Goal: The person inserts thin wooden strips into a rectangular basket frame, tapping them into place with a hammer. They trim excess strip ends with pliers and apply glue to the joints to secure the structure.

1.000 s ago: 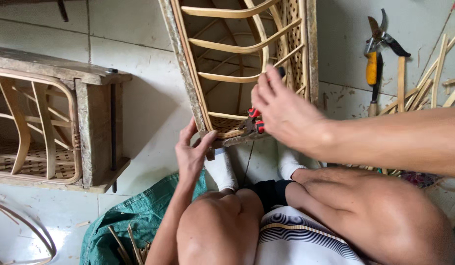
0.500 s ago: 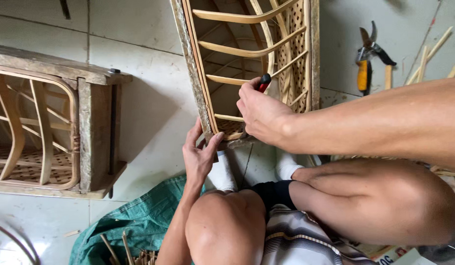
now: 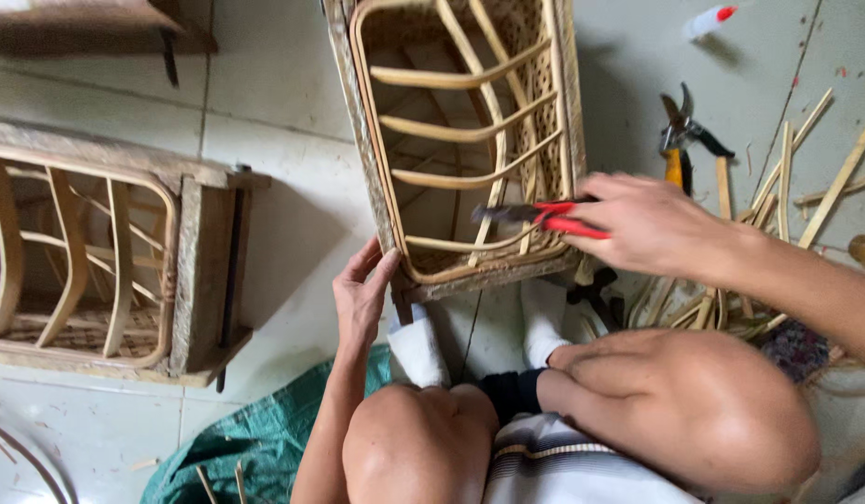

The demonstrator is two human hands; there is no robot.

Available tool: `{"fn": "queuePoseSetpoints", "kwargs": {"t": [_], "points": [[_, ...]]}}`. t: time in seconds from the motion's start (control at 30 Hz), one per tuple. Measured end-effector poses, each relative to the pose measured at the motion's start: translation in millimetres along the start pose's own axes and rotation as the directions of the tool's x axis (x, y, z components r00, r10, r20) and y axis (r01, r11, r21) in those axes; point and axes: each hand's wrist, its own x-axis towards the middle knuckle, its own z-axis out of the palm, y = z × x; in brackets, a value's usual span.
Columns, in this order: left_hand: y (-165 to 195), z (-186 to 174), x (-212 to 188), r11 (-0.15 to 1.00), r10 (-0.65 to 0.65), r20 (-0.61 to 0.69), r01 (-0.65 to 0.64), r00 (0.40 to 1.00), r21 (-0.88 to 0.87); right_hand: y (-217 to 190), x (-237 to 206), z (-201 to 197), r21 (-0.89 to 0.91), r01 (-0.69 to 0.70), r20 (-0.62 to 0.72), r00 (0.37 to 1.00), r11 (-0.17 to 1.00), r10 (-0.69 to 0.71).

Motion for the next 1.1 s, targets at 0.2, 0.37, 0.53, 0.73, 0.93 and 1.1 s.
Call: {"fn": "queuePoseSetpoints", "kwargs": {"t": [0.2, 0.37, 0.53, 0.73, 0.93, 1.1], "points": [[16, 13, 25, 0.999, -0.018, -0.063, 0.021, 0.998, 0.048, 83, -46, 63, 0.477, -0.259, -0.253, 0.875, 0.840, 0.413], [11, 7, 26, 0.993, -0.017, -0.129, 0.032, 0.991, 0.113, 131, -30, 159, 0.484, -0.559, -0.032, 0.758, 0.674, 0.651], [12, 4, 45, 0.986, -0.068, -0.194, 0.096, 0.979, 0.137, 132, -18, 225, 0.347, -0.550, -0.211, 0.743, 0.760, 0.634], [39, 9, 71, 0.960, -0.093, -0.247, 0.152, 0.965, 0.235, 109, -47, 251, 0.253, -0.384, -0.653, 0.610, 0.888, 0.449], [43, 14, 82, 0.943, -0.117, -0.276, 0.194, 0.954, 0.270, 34, -107, 315, 0.496, -0.629, -0.102, 0.643, 0.599, 0.759], [35, -1, 63, 0.992, -0.087, 0.050, 0.091, 0.995, -0.084, 51, -103, 368, 0.441, -0.488, -0.267, 0.730, 0.753, 0.630]]}}
